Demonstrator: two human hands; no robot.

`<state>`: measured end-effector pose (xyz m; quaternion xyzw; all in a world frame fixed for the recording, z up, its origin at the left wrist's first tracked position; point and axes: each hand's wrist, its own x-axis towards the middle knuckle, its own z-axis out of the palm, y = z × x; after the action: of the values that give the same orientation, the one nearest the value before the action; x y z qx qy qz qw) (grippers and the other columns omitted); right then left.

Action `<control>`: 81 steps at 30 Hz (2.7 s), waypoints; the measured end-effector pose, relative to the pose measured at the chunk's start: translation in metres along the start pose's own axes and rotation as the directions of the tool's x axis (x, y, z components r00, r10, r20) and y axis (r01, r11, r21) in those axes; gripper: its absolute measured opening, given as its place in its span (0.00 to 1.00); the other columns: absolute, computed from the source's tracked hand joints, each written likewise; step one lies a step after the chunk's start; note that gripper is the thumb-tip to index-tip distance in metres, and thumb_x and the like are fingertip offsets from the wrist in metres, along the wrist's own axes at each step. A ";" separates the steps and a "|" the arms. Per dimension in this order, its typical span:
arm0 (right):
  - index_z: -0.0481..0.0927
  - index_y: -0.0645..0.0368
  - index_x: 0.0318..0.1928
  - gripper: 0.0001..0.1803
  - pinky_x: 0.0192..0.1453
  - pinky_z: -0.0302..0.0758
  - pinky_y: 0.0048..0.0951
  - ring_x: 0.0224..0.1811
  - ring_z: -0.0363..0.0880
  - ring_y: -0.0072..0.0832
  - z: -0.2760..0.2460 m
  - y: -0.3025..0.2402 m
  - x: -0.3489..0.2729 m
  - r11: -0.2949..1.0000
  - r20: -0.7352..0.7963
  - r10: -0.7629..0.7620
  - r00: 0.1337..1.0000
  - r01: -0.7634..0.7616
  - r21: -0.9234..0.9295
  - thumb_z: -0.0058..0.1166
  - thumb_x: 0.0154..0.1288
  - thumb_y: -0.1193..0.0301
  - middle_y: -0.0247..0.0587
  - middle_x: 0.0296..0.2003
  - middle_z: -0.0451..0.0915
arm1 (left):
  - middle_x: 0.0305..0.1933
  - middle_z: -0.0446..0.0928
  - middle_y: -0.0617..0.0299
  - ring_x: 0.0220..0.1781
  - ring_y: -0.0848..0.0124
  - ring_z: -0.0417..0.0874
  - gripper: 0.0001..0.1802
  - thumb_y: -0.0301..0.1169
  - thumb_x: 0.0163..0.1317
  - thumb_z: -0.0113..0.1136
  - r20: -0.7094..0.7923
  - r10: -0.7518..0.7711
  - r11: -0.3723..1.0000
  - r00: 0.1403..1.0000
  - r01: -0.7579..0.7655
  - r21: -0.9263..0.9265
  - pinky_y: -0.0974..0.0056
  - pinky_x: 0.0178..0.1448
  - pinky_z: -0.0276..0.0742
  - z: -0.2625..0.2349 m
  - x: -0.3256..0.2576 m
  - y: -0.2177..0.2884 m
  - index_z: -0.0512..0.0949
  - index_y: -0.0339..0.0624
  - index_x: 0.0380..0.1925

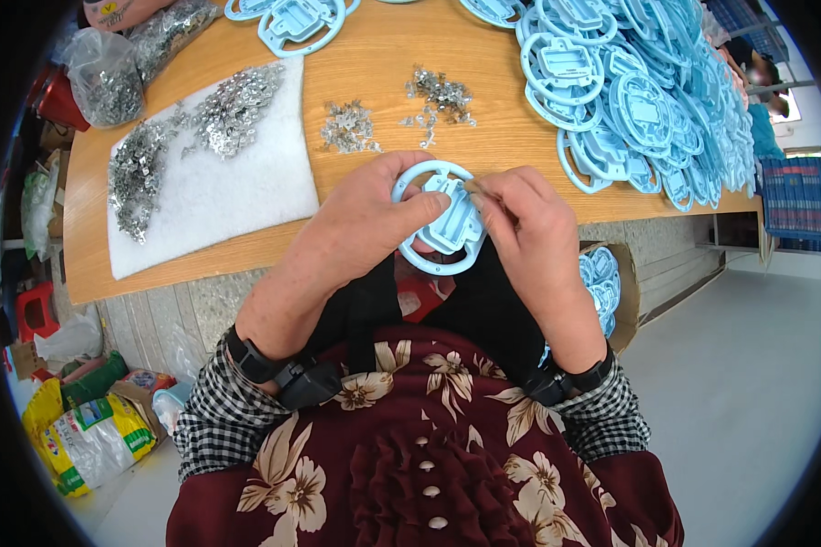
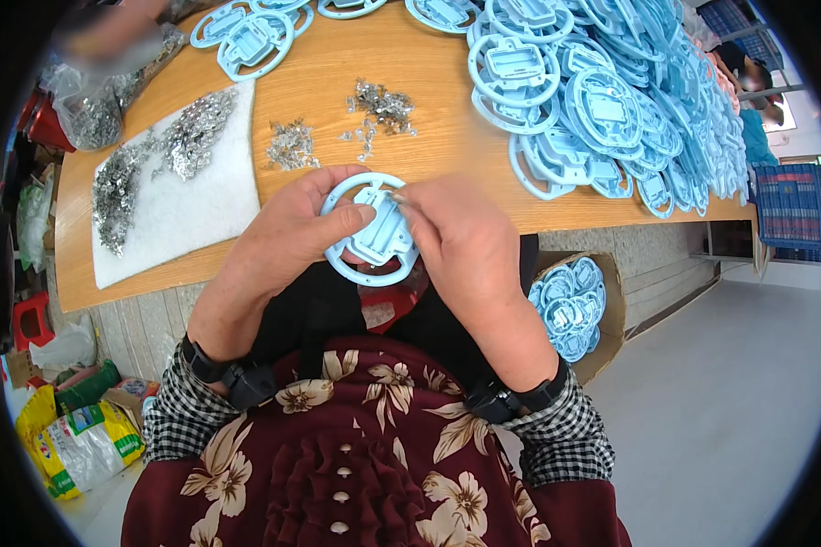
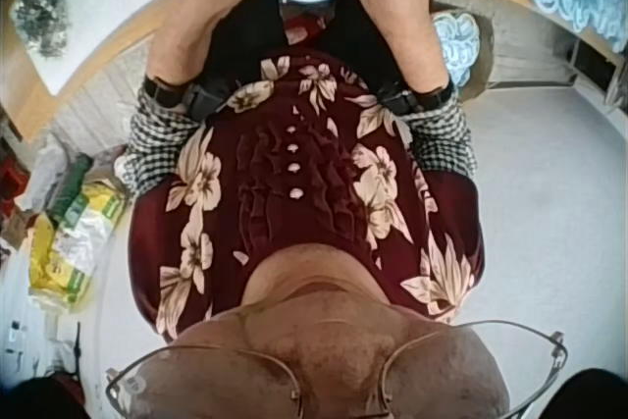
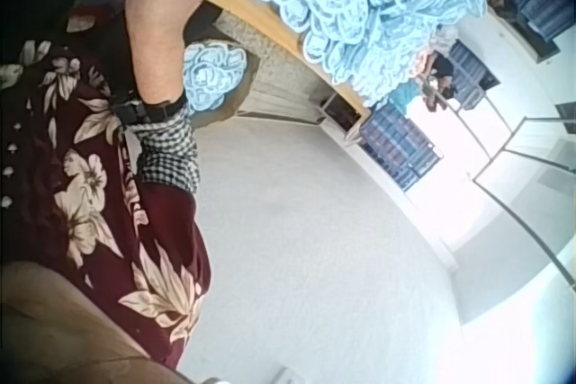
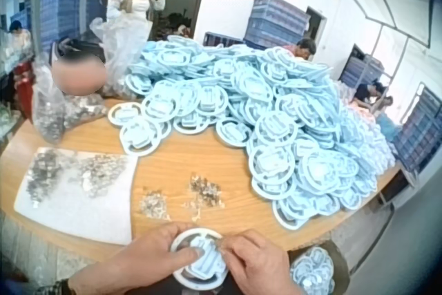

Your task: Assembling small metal components into light blue plastic circular housings.

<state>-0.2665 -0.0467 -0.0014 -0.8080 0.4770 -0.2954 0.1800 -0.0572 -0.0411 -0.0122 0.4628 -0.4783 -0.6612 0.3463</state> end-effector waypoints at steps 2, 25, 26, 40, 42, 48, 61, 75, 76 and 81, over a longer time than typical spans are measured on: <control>0.84 0.57 0.44 0.13 0.40 0.79 0.39 0.37 0.83 0.43 -0.001 -0.003 -0.001 0.980 -0.001 -0.120 0.993 0.118 -0.163 0.63 0.57 0.80 0.42 0.35 0.82 | 0.50 0.82 0.58 0.48 0.75 0.83 0.26 0.35 0.69 0.63 -0.003 -0.020 1.000 1.000 0.021 0.006 0.70 0.50 0.82 0.000 0.000 0.001 0.72 0.29 0.61; 0.86 0.58 0.48 0.12 0.39 0.78 0.37 0.33 0.82 0.40 -0.014 0.003 -0.001 0.987 0.164 0.011 0.986 -0.037 0.158 0.62 0.63 0.75 0.43 0.34 0.83 | 0.51 0.82 0.55 0.51 0.74 0.83 0.29 0.37 0.70 0.61 0.016 -0.001 1.000 1.000 0.001 0.030 0.69 0.54 0.80 -0.001 0.002 -0.006 0.70 0.28 0.63; 0.86 0.59 0.47 0.11 0.39 0.77 0.37 0.33 0.82 0.40 -0.014 0.004 0.000 0.983 0.162 0.041 0.986 -0.069 0.168 0.63 0.64 0.74 0.43 0.34 0.83 | 0.51 0.82 0.55 0.50 0.73 0.83 0.29 0.37 0.70 0.61 0.007 -0.003 1.000 1.000 0.002 0.025 0.69 0.54 0.81 0.000 0.001 -0.006 0.70 0.28 0.63; 0.84 0.59 0.45 0.08 0.42 0.79 0.43 0.40 0.83 0.49 -0.008 -0.026 0.011 0.934 0.189 -0.029 0.982 0.094 -0.345 0.60 0.66 0.72 0.49 0.38 0.83 | 0.46 0.82 0.54 0.39 0.73 0.86 0.24 0.32 0.70 0.60 -0.022 0.014 0.999 1.000 -0.013 0.039 0.70 0.38 0.86 0.001 -0.001 -0.006 0.71 0.28 0.61; 0.83 0.60 0.46 0.09 0.44 0.79 0.45 0.41 0.82 0.51 -0.012 -0.018 0.007 0.986 0.171 -0.030 0.985 0.057 -0.156 0.58 0.68 0.72 0.51 0.39 0.83 | 0.46 0.83 0.54 0.40 0.73 0.86 0.24 0.32 0.70 0.60 0.009 -0.010 1.000 1.000 0.010 -0.021 0.69 0.39 0.86 0.001 -0.001 -0.006 0.72 0.28 0.61; 0.81 0.59 0.55 0.13 0.44 0.79 0.47 0.41 0.83 0.55 -0.026 -0.011 -0.007 0.970 0.171 0.179 0.969 -0.145 -0.198 0.52 0.73 0.73 0.55 0.40 0.84 | 0.46 0.82 0.55 0.41 0.74 0.85 0.24 0.31 0.70 0.60 -0.032 -0.041 0.999 0.999 0.041 -0.003 0.69 0.40 0.87 0.003 0.000 -0.008 0.72 0.27 0.61; 0.82 0.49 0.58 0.22 0.37 0.81 0.43 0.36 0.86 0.47 -0.020 -0.006 -0.013 0.968 0.214 0.023 0.977 0.032 -0.249 0.60 0.63 0.77 0.48 0.36 0.86 | 0.47 0.83 0.56 0.45 0.75 0.84 0.25 0.32 0.69 0.61 -0.026 -0.030 0.999 0.999 0.030 0.021 0.70 0.47 0.83 0.001 -0.001 -0.004 0.72 0.26 0.61; 0.79 0.52 0.61 0.28 0.27 0.79 0.41 0.24 0.83 0.40 -0.030 -0.027 -0.003 0.763 0.356 -0.054 0.933 0.269 -0.589 0.55 0.58 0.77 0.40 0.23 0.79 | 0.47 0.83 0.57 0.45 0.74 0.84 0.25 0.35 0.69 0.62 -0.032 0.026 0.996 0.999 -0.023 0.091 0.68 0.52 0.82 0.002 0.000 -0.009 0.74 0.29 0.60; 0.79 0.49 0.63 0.29 0.27 0.78 0.42 0.24 0.82 0.41 -0.026 -0.032 -0.005 0.747 0.341 -0.044 0.939 0.258 -0.613 0.55 0.59 0.77 0.41 0.23 0.79 | 0.47 0.83 0.57 0.46 0.74 0.84 0.25 0.35 0.69 0.62 -0.038 0.019 0.995 0.999 -0.015 0.099 0.68 0.52 0.82 0.002 0.001 -0.008 0.74 0.29 0.59; 0.78 0.48 0.63 0.29 0.26 0.77 0.42 0.23 0.82 0.42 -0.029 -0.023 -0.007 0.796 0.328 -0.058 0.943 0.242 -0.555 0.55 0.60 0.78 0.42 0.22 0.79 | 0.47 0.84 0.57 0.48 0.74 0.84 0.24 0.34 0.68 0.61 -0.047 -0.071 0.997 0.996 0.072 0.019 0.68 0.52 0.81 0.004 -0.002 -0.004 0.75 0.27 0.57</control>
<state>-0.2731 -0.0294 0.0317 -0.8940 0.4463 -0.0230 -0.0340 -0.0601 -0.0371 -0.0156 0.4982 -0.4604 -0.6572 0.3285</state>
